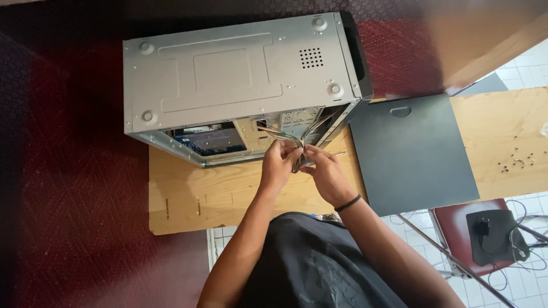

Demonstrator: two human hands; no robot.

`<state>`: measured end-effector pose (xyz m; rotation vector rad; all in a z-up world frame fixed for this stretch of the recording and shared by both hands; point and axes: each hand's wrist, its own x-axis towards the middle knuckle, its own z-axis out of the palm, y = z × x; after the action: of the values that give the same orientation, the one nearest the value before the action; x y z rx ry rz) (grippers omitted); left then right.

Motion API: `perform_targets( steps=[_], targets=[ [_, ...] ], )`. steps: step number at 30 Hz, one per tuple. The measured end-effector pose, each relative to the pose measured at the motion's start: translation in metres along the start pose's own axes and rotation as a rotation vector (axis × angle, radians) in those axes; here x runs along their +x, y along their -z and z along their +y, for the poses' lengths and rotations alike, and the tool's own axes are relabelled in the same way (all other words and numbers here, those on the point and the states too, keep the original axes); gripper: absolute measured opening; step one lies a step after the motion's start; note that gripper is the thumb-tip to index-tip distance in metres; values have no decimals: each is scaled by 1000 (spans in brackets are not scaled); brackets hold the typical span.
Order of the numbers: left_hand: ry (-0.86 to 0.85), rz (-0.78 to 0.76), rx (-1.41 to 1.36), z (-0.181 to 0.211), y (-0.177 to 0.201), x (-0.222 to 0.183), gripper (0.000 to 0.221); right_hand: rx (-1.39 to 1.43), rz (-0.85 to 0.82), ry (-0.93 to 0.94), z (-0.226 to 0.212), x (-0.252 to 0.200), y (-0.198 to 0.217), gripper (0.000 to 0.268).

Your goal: Managing internal computer cables and attaching the side panel to the case.

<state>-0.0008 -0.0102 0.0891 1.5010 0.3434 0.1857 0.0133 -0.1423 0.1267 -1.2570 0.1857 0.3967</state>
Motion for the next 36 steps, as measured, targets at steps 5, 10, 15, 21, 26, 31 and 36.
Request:
perform_targets(
  steps=[5, 10, 15, 21, 26, 31, 36],
  targets=[
    [58, -42, 275, 15, -3, -1, 25, 169, -71, -62, -9, 3, -8, 25],
    [74, -8, 351, 26, 2, -4, 38, 99, -87, 9, 16, 13, -4, 30],
    [31, -8, 380, 24, 12, -10, 42, 131, -128, 2, 41, 35, 15, 25],
    [33, -176, 443, -13, 53, -27, 36, 287, -310, -32, 20, 29, 11, 26],
    [313, -202, 745, -50, 92, -50, 45, 403, -483, -114, 20, 40, 17, 26],
    [434, -197, 729, -147, 121, -69, 42, 391, -470, -115, 12, 36, 12, 24],
    [514, -194, 714, -201, 120, -84, 49, 349, -460, -110, 14, 36, 14, 23]
  ],
)
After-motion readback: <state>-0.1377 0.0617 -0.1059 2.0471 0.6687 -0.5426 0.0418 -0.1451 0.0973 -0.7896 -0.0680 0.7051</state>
